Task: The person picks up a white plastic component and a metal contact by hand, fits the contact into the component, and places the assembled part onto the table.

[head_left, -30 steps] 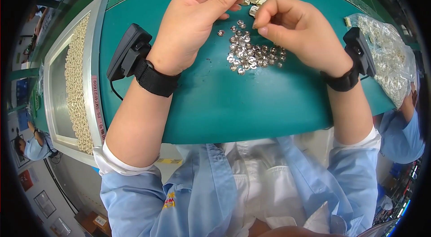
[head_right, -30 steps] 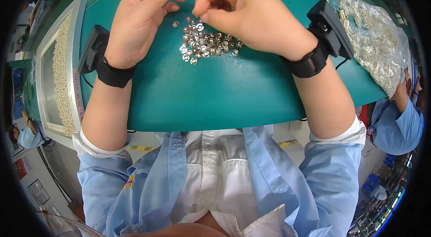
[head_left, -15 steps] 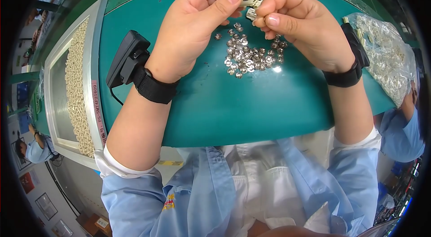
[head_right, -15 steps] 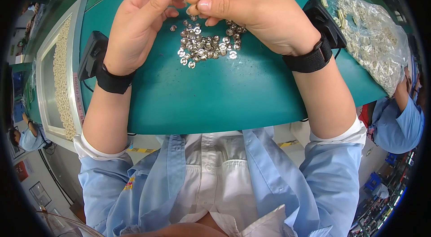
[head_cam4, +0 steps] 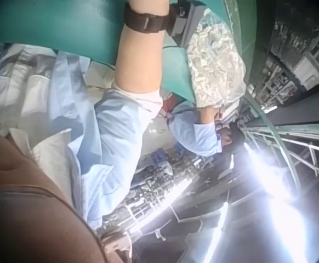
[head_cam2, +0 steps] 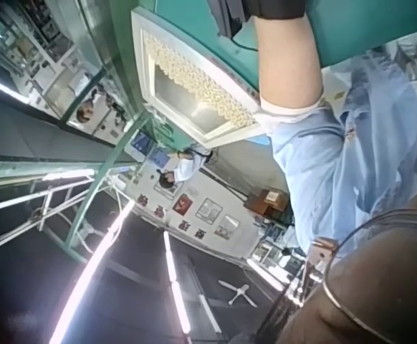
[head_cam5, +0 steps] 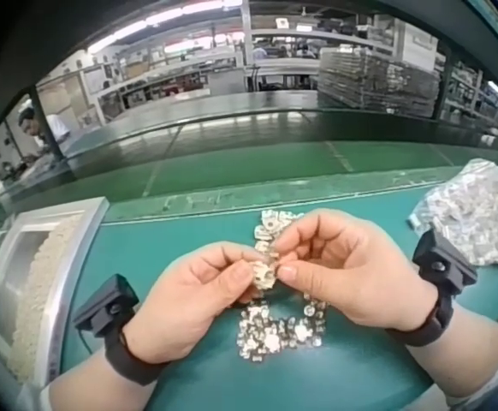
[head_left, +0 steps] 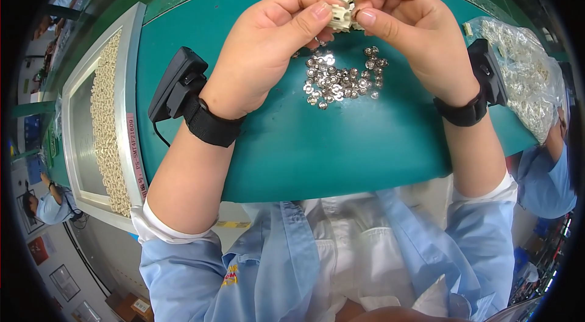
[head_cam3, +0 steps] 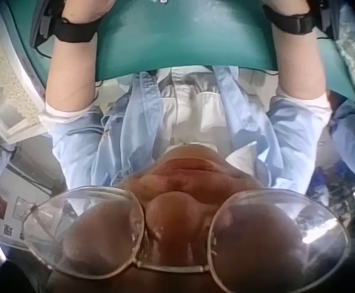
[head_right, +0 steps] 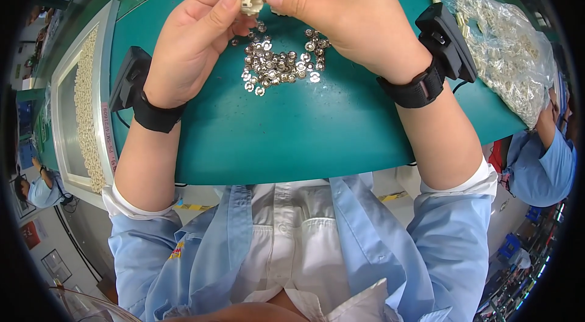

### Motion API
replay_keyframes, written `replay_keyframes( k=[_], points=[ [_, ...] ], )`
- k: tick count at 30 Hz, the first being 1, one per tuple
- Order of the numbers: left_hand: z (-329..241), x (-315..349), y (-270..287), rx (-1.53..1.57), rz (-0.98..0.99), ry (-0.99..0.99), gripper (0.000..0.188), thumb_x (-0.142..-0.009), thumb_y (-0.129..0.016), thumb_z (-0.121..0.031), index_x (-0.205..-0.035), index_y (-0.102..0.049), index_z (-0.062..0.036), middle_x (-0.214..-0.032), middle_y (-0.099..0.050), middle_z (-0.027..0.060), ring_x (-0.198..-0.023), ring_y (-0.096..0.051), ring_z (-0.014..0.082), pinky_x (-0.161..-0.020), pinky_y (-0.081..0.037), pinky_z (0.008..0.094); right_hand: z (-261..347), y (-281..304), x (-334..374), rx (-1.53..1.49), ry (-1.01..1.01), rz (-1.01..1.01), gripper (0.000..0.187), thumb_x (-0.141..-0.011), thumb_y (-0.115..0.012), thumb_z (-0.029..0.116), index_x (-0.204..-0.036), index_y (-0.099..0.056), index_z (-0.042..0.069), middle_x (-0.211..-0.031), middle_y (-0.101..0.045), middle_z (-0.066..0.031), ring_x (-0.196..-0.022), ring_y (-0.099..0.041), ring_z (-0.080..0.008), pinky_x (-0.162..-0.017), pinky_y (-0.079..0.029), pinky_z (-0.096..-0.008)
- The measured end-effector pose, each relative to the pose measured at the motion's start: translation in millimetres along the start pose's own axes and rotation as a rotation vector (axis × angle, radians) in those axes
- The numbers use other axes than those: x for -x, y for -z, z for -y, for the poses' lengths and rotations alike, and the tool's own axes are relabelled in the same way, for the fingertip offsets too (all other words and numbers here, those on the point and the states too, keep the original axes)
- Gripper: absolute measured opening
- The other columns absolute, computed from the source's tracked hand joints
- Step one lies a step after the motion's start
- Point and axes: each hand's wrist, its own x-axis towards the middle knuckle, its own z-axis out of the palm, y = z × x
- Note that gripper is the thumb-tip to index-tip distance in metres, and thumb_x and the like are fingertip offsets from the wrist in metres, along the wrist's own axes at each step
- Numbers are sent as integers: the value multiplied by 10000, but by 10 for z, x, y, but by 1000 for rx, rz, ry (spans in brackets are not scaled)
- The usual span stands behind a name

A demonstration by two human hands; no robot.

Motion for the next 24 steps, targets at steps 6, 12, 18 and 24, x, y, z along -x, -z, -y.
replay_keyframes(
  k=[6, 12, 18, 24],
  points=[
    [4, 8, -14, 29, 21, 28, 242, -898, -481, -209, -1043, -533, -23, -918, -566, 18, -824, -499, 84, -753, -392, 221, -19, -24, 7, 10, 24, 2, 176, -804, -588, 39, -964, -529, -3, -897, -550, -20, -832, -516, -77, -737, -419, -197],
    [28, 2, -33, 63, -22, 45, 228, -879, -514, -194, -1002, -553, -6, -887, -584, 19, -790, -509, 71, -737, -411, 204, -61, -20, 20, -6, -41, 70, 157, -809, -587, 52, -945, -524, 2, -894, -548, -15, -837, -513, -70, -731, -412, -194],
    [30, 4, -50, 89, -39, 10, 217, -868, -533, -164, -995, -552, 10, -887, -594, 26, -786, -524, 72, -745, -428, 202, -41, -43, 13, -83, -80, 74, 138, -818, -586, 79, -921, -515, 22, -853, -525, 9, -792, -489, -55, -711, -397, -189],
    [28, 3, -59, 57, -10, -34, 200, -868, -531, -144, -993, -540, 12, -911, -591, 42, -803, -537, 85, -768, -440, 216, -61, -72, 25, -76, -51, 91, 125, -822, -580, 80, -909, -500, 39, -825, -499, 26, -764, -468, -46, -693, -383, -183]
  ],
)
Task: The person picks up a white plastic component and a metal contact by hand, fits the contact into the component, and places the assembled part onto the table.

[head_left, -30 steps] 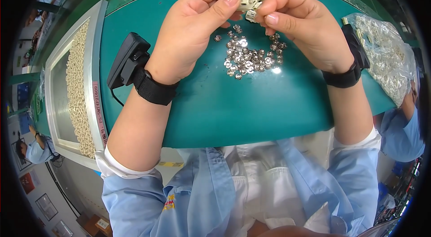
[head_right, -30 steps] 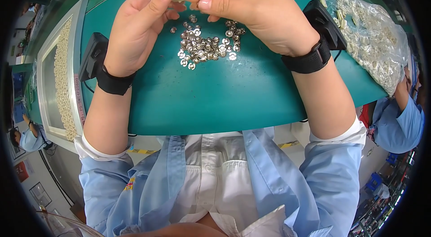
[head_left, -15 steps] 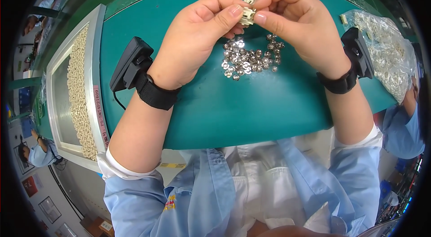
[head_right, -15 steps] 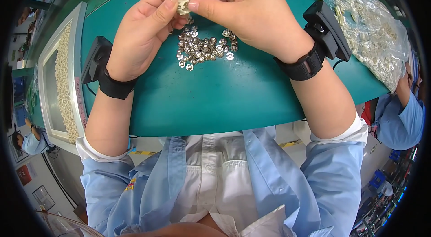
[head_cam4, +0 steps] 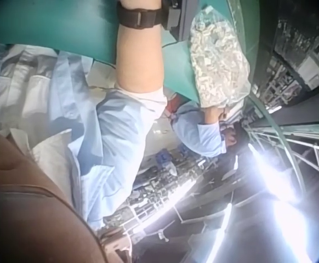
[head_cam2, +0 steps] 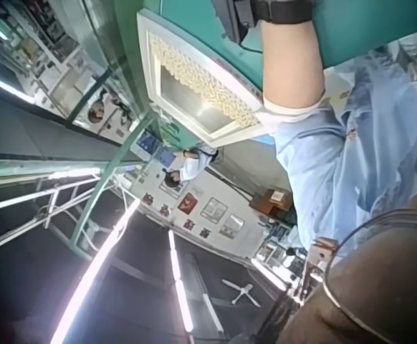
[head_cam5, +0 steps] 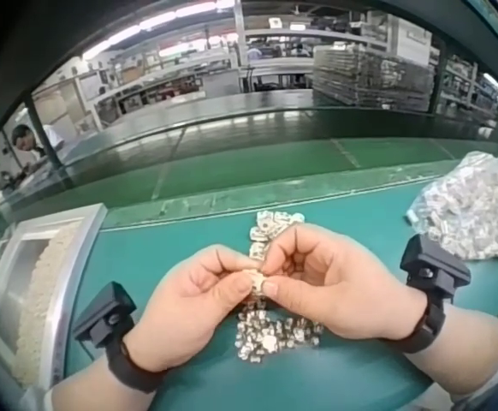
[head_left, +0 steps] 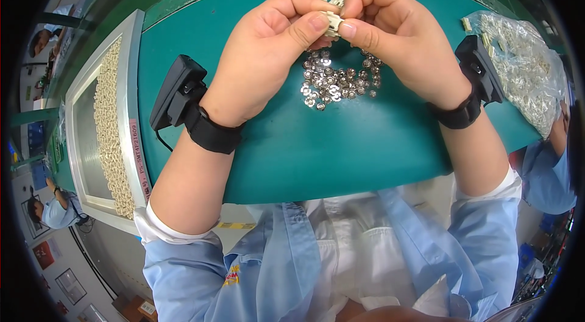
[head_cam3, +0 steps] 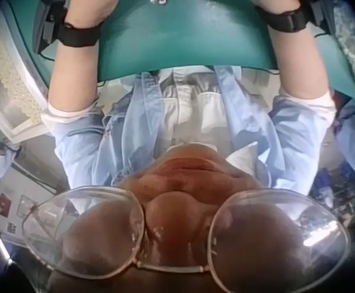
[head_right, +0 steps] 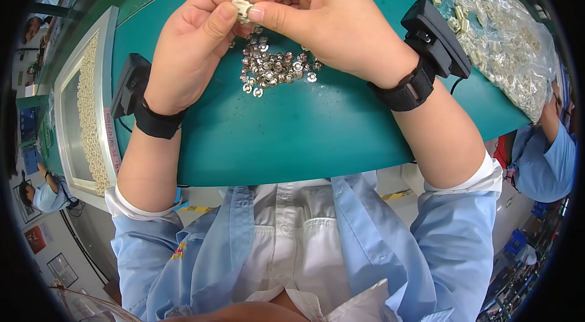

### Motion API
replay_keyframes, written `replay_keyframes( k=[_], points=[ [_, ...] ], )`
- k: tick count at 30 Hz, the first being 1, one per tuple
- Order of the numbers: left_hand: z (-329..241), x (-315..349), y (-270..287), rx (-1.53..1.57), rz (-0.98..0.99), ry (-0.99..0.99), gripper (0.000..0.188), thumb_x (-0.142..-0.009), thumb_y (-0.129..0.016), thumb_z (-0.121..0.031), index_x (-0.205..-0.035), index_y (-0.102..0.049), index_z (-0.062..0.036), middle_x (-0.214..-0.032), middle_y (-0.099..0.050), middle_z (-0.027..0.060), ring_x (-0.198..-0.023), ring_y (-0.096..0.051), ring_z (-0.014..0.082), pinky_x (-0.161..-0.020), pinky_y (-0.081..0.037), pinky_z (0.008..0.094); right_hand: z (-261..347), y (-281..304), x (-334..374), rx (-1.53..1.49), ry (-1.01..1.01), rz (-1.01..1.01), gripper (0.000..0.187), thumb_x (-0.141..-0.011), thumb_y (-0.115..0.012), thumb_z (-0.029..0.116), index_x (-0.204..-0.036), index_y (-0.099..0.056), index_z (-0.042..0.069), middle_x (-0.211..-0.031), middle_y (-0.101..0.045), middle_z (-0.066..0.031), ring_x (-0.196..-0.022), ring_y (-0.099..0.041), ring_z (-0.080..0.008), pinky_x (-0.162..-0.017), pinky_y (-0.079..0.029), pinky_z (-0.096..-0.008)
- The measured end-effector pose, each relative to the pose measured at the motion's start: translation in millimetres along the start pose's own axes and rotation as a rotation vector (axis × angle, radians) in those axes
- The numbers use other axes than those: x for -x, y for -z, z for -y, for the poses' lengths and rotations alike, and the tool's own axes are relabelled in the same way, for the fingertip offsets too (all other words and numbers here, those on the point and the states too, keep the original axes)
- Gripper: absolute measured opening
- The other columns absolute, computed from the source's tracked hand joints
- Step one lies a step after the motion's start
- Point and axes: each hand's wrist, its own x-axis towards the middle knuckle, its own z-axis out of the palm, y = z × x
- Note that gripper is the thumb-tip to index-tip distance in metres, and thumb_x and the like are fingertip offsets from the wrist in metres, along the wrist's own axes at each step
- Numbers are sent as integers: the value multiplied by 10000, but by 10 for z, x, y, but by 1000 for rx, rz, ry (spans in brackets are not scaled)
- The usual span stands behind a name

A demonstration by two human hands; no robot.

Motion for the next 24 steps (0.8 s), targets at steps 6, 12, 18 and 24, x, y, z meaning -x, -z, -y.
replay_keyframes(
  k=[6, 12, 18, 24],
  points=[
    [-38, 20, -47, 20, 0, -22, 189, -867, -532, -136, -989, -530, 9, -920, -589, 51, -805, -542, 90, -761, -446, 217, -10, -48, 9, -17, 120, -28, 125, -832, -567, 83, -920, -488, 46, -836, -496, 28, -767, -469, -43, -687, -382, -179],
    [18, 3, 1, 185, 58, -2, 210, -878, -519, -170, -988, -526, 8, -909, -577, 49, -805, -523, 97, -776, -430, 242, 33, -29, 13, -58, 33, -11, 112, -839, -555, 80, -919, -485, 46, -843, -499, 26, -769, -477, -45, -690, -389, -178],
    [15, -8, 33, 300, 126, 62, 233, -884, -509, -198, -990, -522, 8, -902, -568, 48, -803, -506, 100, -788, -416, 258, 13, -21, 14, -110, 47, 27, 121, -839, -563, 92, -918, -485, 45, -849, -510, 20, -786, -488, -48, -695, -396, -181],
    [-26, 13, -61, 35, 15, -18, 236, -886, -506, -199, -1002, -514, 6, -906, -573, 54, -812, -515, 104, -784, -418, 255, -20, -18, 14, -107, 68, -3, 141, -831, -580, 96, -924, -493, 37, -862, -522, 12, -798, -492, -51, -700, -400, -185]
  ],
)
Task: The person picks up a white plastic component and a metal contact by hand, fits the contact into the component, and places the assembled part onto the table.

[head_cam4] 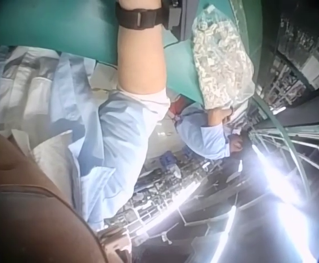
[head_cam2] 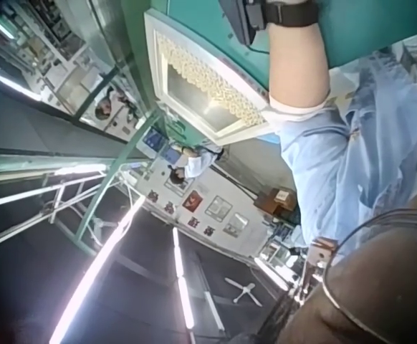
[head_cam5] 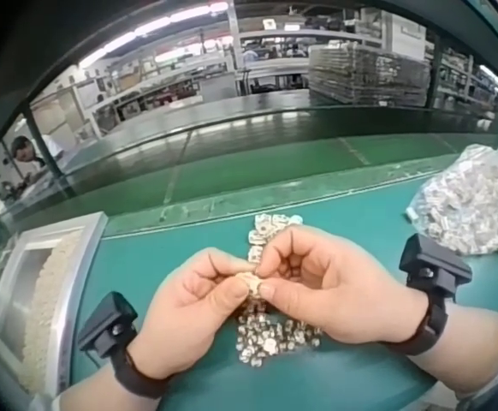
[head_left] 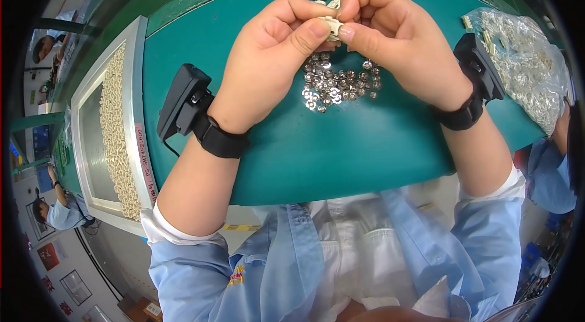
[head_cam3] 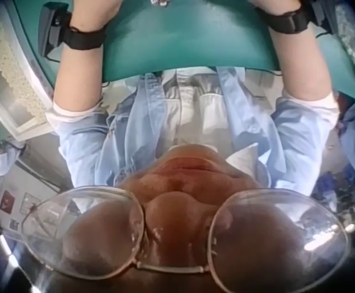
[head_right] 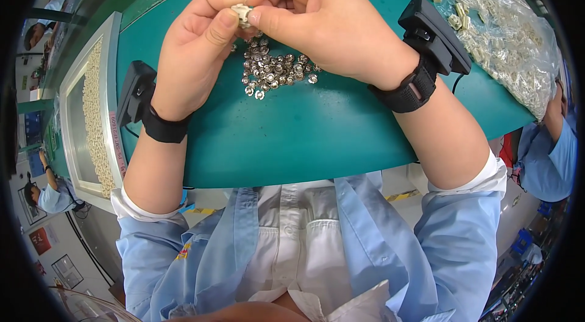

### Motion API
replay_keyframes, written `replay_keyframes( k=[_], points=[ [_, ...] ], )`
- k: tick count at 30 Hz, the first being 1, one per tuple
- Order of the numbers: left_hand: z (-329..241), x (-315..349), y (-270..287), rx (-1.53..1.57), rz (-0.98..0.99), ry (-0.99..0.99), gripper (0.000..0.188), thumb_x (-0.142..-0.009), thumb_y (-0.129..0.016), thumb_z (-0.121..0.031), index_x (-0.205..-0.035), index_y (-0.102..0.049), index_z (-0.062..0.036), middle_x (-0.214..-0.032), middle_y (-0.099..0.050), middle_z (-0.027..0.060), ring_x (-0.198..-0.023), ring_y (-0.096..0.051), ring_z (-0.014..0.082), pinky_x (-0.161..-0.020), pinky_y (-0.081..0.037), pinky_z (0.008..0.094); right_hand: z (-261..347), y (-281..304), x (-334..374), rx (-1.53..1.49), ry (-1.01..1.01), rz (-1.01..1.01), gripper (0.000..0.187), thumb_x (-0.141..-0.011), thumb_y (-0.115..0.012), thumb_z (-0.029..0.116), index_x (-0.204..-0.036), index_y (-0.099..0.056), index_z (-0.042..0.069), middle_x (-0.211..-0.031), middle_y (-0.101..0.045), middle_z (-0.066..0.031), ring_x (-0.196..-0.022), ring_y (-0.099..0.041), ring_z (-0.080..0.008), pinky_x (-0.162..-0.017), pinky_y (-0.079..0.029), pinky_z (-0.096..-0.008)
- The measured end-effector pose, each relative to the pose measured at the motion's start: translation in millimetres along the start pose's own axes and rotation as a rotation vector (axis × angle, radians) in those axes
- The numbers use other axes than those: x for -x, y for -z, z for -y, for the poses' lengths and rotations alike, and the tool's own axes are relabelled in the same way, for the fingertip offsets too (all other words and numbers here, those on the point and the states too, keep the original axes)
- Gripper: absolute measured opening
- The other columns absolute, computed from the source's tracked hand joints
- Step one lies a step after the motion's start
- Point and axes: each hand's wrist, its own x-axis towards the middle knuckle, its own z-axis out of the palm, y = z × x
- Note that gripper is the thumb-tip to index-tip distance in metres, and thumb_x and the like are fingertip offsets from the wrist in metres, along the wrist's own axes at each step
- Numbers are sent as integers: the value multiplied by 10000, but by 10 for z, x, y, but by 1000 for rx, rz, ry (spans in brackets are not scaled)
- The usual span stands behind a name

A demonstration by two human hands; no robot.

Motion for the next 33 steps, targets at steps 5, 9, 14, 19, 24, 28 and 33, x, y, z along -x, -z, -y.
replay_keyframes(
  k=[5, 9, 14, 19, 24, 28, 33],
  points=[
    [12, -8, 52, 98, 7, -16, 238, -888, -502, -204, -1008, -512, 1, -925, -577, 63, -827, -521, 109, -785, -420, 257, 8, 0, 13, 165, 27, -78, 126, -827, -578, 76, -921, -522, 13, -872, -543, -6, -786, -498, -55, -690, -405, -185],
    [41, -23, 102, 255, 99, 48, 243, -886, -505, -208, -1011, -511, 0, -947, -577, 69, -834, -524, 111, -792, -422, 262, 46, -44, 36, 277, 30, -116, 115, -829, -573, 66, -916, -538, -1, -872, -556, -19, -773, -504, -58, -678, -410, -186],
    [47, -27, 124, 326, 148, 61, 248, -886, -506, -212, -1013, -510, 1, -965, -577, 73, -840, -525, 111, -803, -422, 267, 38, -93, 30, 221, 96, -147, 91, -828, -563, 48, -900, -538, -2, -859, -557, -19, -750, -508, -54, -654, -417, -188],
    [39, -5, 20, 147, 43, 0, 240, -884, -509, -196, -1017, -510, 3, -956, -579, 74, -832, -530, 113, -794, -427, 261, 4, -34, 30, 185, 50, -95, 55, -823, -547, 24, -865, -521, -1, -828, -543, -7, -734, -501, -47, -644, -419, -188],
    [19, 4, -26, 17, -31, -31, 225, -883, -508, -174, -1020, -508, 6, -942, -584, 72, -824, -536, 114, -783, -433, 256, 93, -71, 58, 355, -7, -125, 44, -822, -540, 19, -843, -507, -2, -810, -532, -4, -737, -496, -45, -655, -414, -186],
    [42, -18, 37, 117, 26, -11, 222, -887, -501, -171, -1022, -507, 5, -933, -585, 67, -822, -538, 115, -782, -434, 257, 50, -40, 56, 218, 7, -95, 55, -824, -540, 21, -864, -513, -8, -824, -540, -11, -756, -503, -49, -673, -419, -188],
    [51, -21, 92, 257, 60, 47, 237, -892, -493, -188, -1034, -504, 1, -934, -580, 67, -824, -536, 122, -793, -428, 265, 42, -87, 21, 215, 80, -119, 100, -825, -550, 30, -913, -531, -13, -843, -554, -20, -778, -518, -62, -696, -428, -194]
  ],
)
